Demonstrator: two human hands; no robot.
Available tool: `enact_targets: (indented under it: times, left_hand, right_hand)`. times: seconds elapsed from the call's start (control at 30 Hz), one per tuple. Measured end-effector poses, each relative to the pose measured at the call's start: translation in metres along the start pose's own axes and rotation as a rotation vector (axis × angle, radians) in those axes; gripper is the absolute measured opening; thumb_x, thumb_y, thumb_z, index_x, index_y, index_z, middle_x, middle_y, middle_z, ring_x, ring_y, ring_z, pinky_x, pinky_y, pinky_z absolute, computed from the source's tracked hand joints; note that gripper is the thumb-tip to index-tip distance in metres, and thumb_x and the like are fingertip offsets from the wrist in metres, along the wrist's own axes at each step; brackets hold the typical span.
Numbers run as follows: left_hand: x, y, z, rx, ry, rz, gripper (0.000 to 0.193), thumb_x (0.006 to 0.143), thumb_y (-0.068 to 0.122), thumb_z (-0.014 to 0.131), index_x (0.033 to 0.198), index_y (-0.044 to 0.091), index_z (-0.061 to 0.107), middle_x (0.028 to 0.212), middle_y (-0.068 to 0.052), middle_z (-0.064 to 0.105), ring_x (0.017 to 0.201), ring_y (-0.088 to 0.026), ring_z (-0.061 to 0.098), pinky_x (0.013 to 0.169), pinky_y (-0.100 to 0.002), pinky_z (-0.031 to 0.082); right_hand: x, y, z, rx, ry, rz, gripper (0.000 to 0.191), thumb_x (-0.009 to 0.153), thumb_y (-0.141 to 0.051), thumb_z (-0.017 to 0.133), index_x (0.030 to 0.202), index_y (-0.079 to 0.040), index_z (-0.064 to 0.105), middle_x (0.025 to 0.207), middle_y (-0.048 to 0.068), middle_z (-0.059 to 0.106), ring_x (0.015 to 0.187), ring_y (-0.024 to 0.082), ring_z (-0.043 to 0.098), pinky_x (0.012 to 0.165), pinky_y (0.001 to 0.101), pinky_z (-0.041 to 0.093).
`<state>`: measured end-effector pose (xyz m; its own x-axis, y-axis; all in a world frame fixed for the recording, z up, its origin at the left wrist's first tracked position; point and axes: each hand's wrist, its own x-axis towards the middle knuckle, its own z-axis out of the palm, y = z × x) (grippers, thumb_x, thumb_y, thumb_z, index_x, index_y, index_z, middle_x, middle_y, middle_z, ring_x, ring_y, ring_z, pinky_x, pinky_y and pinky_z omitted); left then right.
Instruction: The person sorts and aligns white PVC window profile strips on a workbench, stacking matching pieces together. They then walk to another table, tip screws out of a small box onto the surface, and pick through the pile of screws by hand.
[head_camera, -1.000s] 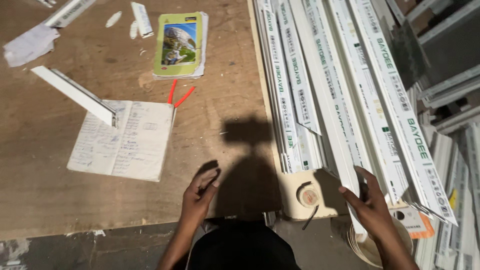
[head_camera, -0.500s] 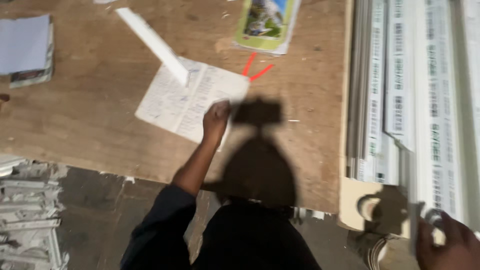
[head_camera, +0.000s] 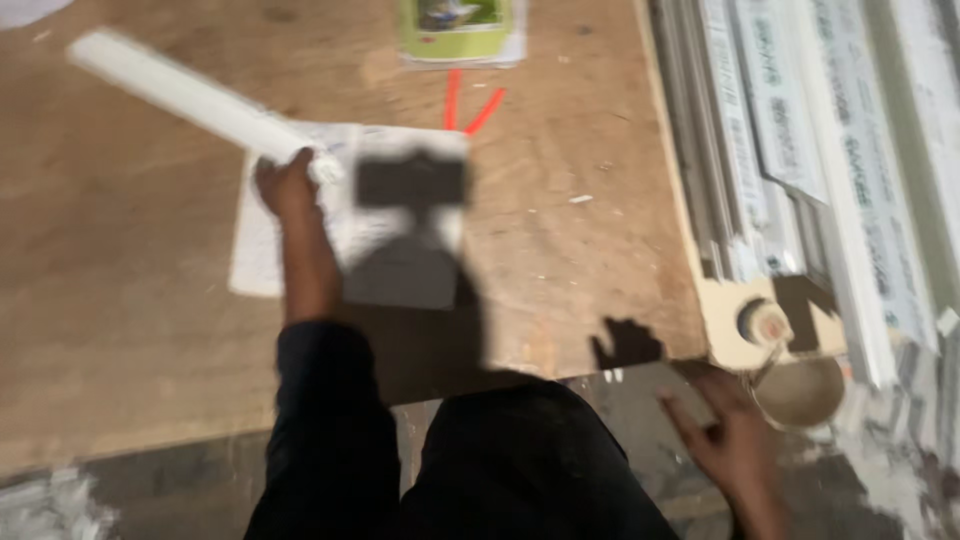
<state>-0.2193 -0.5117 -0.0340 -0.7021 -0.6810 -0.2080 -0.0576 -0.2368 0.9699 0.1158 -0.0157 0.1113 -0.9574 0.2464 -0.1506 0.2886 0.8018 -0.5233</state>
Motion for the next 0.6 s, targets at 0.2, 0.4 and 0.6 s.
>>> enact_targets:
  times: [0.2,0.4,0.6]
  left_hand:
    - [-0.094,-0.045,-0.020,-0.100,-0.745,0.126,0.036,0.108,0.007,0.058,0.143,-0.002,0.052,0.110,-0.005,0.063,0.092,-0.013,0.058,0.106,-0.029,0.058]
    - [-0.289,-0.085,0.019,-0.115,-1.063,-0.236,0.066,0.094,0.014,0.073,0.150,-0.002,0.041,0.123,-0.011,0.063,0.110,-0.019,0.060,0.104,-0.033,0.054]
    - [-0.421,-0.070,0.105,-0.102,-1.398,-0.275,0.092,0.082,0.023,0.083,0.156,0.004,0.032,0.134,-0.012,0.062,0.122,-0.021,0.060,0.102,-0.035,0.051]
  right_hand:
    - [0.024,-0.034,0.010,0.286,-0.107,-0.433,0.033,0.095,-0.028,0.072,0.120,-0.006,0.075,0.112,0.016,0.077,0.101,0.028,0.074,0.083,0.0401,0.059]
    - [0.079,-0.031,0.029,0.498,-0.259,-0.283,0.064,0.096,-0.028,0.068,0.154,-0.012,0.046,0.138,0.016,0.062,0.107,0.027,0.067,0.088,0.0381,0.058]
    - [0.095,0.020,0.000,0.546,0.077,-0.420,0.087,0.092,-0.021,0.078,0.160,-0.004,0.028,0.161,0.022,0.040,0.146,0.033,0.046,0.118,0.0418,0.040]
